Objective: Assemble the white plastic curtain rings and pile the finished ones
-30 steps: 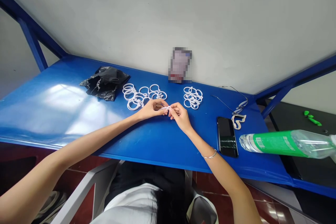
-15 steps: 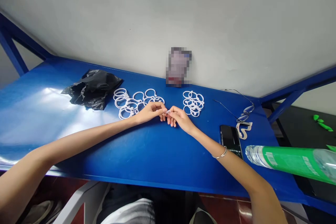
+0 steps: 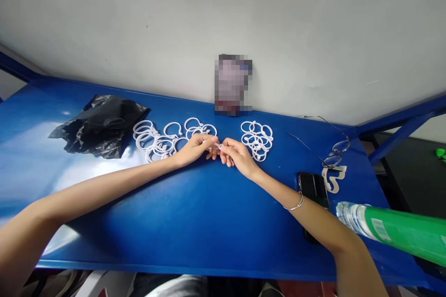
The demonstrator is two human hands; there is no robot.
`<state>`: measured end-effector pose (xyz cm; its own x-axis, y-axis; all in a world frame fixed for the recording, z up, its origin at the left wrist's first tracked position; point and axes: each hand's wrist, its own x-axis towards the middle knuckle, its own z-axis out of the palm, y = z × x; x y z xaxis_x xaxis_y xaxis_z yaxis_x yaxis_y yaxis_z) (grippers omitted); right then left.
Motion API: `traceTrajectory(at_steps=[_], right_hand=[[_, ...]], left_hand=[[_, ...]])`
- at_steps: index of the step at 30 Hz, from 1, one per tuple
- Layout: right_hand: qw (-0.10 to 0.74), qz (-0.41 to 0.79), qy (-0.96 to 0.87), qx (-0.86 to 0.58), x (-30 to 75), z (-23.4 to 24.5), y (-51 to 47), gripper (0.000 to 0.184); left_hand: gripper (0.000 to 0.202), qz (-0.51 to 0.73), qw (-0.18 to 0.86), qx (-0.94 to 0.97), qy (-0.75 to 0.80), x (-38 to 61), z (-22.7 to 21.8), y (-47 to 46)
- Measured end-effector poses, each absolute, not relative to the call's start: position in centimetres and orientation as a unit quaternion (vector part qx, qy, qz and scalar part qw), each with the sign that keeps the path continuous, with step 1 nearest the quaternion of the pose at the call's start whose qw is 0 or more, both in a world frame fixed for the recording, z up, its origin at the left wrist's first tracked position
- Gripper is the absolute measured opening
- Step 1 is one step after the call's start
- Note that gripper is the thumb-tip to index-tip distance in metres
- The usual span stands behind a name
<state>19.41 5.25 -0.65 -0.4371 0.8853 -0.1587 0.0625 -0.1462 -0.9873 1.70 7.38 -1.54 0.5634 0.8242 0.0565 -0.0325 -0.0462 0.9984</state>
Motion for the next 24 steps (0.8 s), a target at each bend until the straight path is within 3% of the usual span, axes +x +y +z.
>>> traceTrajectory(at_steps=[11,18,24], right_hand=[[0.35,0.549,-0.619,-0.439,19.6,-1.0,4.4,0.026],[0.37,0.454,-0.657,-0.475,19.8,-1.1,3.8,0.023],[0.383,0.455,-0.648,-0.477,19.8,-0.9,4.1,0.022]], left_hand=[[0.037,0.38,0.515,0.715,0.282,1.6,-1.0,7.0],[0.035,0.344,0.521,0.741,0.249,1.3,-0.3,7.1],[0.027,0.339,0.53,0.733,0.259,1.4,-0.5,7.0]])
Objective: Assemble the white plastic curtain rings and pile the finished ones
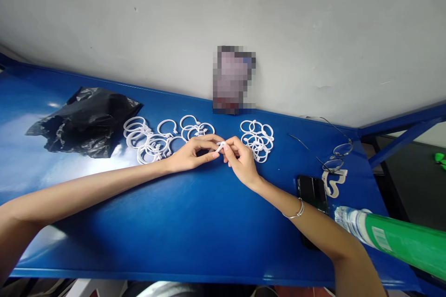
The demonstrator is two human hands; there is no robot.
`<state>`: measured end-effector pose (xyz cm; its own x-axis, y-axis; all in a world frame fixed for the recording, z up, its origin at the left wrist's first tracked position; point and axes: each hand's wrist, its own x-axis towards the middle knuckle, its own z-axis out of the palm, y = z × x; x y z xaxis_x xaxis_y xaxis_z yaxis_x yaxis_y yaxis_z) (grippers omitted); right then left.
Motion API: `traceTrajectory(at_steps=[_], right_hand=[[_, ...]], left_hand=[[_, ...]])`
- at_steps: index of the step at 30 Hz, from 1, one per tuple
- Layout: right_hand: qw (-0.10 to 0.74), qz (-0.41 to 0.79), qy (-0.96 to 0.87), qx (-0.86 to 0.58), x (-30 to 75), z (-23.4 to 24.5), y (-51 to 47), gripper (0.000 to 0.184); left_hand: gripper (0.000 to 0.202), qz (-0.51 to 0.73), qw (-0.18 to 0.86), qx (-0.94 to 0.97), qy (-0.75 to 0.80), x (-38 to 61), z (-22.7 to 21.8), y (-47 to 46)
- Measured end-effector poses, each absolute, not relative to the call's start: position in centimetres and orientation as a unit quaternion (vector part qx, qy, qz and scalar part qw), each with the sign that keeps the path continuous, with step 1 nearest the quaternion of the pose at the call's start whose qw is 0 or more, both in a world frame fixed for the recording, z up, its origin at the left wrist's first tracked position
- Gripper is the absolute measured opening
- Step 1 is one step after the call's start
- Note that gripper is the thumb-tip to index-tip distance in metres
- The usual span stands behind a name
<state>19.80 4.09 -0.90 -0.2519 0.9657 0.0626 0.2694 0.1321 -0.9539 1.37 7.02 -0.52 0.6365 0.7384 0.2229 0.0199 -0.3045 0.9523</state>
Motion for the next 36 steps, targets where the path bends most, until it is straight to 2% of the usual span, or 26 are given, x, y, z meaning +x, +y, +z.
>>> traceTrajectory(at_steps=[3,8,11,16,21,27,36], right_hand=[[0.376,0.467,-0.647,-0.472,19.8,-0.8,4.2,0.023],[0.324,0.474,-0.676,-0.462,19.8,-0.9,4.1,0.026],[0.329,0.491,-0.664,-0.458,19.8,-1.1,4.1,0.028],[0.351,0.521,-0.634,-0.451,19.8,-1.2,4.3,0.027],[0.341,0.586,-0.617,-0.4,20.0,-0.8,4.5,0.028],[0.312,0.653,-0.578,-0.377,20.6,-0.8,4.9,0.034],[0.3,0.677,-0.57,-0.356,21.4,-1.3,5.5,0.036]], left_hand=[[0.026,0.354,0.558,0.699,0.273,1.6,-0.9,6.8],[0.037,0.373,0.595,0.647,0.296,1.8,-1.4,6.5],[0.041,0.385,0.614,0.628,0.285,1.8,-1.3,6.5],[0.035,0.4,0.638,0.589,0.295,1.6,-1.0,6.6],[0.035,0.375,0.651,0.601,0.273,1.4,-0.7,6.7],[0.045,0.302,0.644,0.659,0.243,1.0,0.0,6.9],[0.045,0.27,0.638,0.686,0.221,0.7,-0.7,7.0]])
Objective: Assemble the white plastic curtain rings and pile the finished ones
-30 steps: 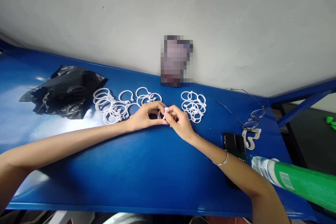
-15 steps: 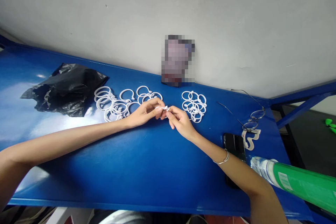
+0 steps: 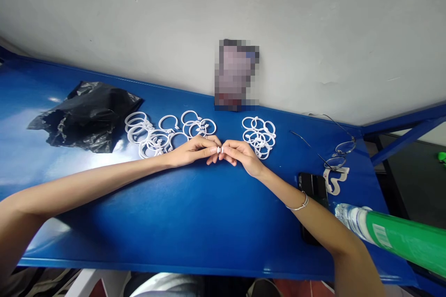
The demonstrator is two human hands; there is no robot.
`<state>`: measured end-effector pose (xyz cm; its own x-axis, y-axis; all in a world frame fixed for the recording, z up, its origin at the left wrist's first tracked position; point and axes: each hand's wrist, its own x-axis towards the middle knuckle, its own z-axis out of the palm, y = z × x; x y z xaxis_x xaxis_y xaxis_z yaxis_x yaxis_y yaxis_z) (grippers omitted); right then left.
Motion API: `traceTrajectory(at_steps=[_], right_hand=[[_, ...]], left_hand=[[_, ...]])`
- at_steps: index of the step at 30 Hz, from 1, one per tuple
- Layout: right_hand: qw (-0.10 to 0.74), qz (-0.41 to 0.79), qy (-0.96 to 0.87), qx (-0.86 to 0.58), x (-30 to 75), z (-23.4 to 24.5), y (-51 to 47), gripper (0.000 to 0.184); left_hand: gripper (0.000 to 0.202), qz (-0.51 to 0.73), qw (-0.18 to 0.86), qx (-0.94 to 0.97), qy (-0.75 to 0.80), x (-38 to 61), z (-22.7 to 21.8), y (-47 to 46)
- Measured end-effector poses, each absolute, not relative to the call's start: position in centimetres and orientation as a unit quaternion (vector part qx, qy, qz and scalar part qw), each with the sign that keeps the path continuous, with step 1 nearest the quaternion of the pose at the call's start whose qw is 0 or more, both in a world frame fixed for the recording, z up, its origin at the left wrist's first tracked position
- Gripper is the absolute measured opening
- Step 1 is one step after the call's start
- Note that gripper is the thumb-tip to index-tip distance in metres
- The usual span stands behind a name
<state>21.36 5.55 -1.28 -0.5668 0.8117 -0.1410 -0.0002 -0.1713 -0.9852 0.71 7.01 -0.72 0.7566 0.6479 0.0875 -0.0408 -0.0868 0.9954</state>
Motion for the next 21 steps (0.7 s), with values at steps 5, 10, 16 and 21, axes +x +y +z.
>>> traceTrajectory(at_steps=[5,10,16,21], right_hand=[[0.293,0.671,-0.584,-0.352,21.2,-0.8,5.6,0.037],[0.289,0.665,-0.601,-0.337,21.1,-0.4,5.7,0.033],[0.285,0.656,-0.608,-0.344,21.0,-0.1,5.7,0.031],[0.276,0.643,-0.627,-0.342,21.0,0.1,5.9,0.034]], left_hand=[[0.044,0.267,0.629,0.695,0.223,0.7,-0.5,7.1],[0.045,0.276,0.62,0.702,0.217,0.8,-0.2,7.1],[0.046,0.275,0.615,0.707,0.217,0.9,-0.2,7.1],[0.047,0.252,0.611,0.717,0.22,0.9,0.0,7.1]])
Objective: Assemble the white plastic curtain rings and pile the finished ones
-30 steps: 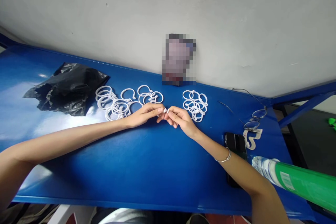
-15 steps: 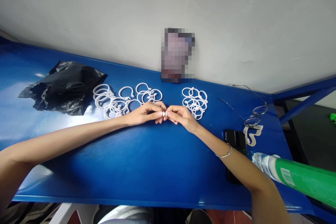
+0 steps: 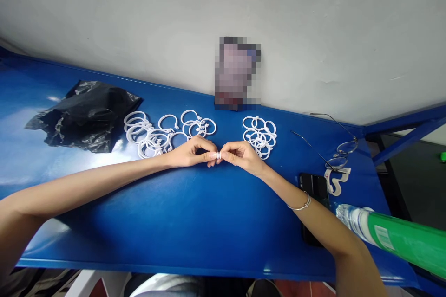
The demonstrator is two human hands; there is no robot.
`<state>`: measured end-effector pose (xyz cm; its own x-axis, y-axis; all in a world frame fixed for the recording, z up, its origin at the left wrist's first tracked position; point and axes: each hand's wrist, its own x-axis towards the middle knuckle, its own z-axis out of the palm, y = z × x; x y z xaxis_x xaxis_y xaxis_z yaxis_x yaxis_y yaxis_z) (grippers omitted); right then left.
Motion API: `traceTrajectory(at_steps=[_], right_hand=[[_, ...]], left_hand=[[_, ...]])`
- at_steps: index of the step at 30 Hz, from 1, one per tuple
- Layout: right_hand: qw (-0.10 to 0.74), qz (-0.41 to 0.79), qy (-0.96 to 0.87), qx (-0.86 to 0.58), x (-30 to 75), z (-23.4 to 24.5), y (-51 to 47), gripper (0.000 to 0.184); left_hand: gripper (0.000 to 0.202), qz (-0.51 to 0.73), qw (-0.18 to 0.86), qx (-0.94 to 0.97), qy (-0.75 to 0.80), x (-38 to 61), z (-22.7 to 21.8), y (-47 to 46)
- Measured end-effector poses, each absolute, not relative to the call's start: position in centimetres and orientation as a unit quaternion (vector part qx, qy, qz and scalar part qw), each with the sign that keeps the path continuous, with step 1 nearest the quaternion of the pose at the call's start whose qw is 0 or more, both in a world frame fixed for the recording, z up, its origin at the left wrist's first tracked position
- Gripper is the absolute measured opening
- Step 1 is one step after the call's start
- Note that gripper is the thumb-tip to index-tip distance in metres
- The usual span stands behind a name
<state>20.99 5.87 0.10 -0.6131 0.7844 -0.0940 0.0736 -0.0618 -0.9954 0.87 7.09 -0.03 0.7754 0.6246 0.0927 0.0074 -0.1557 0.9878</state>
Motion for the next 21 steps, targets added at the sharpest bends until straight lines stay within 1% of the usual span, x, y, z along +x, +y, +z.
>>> traceTrajectory(at_steps=[5,12,21], right_hand=[[0.251,0.636,-0.648,-0.337,21.04,0.14,5.94,0.037],[0.212,0.636,-0.675,-0.309,21.29,0.26,6.0,0.033],[0.195,0.64,-0.677,-0.305,21.3,0.09,5.96,0.033]], left_hand=[[0.048,0.235,0.609,0.726,0.218,0.76,-0.32,6.99],[0.051,0.225,0.571,0.762,0.206,0.72,-0.4,7.03],[0.047,0.229,0.56,0.774,0.188,0.66,-0.9,7.14]])
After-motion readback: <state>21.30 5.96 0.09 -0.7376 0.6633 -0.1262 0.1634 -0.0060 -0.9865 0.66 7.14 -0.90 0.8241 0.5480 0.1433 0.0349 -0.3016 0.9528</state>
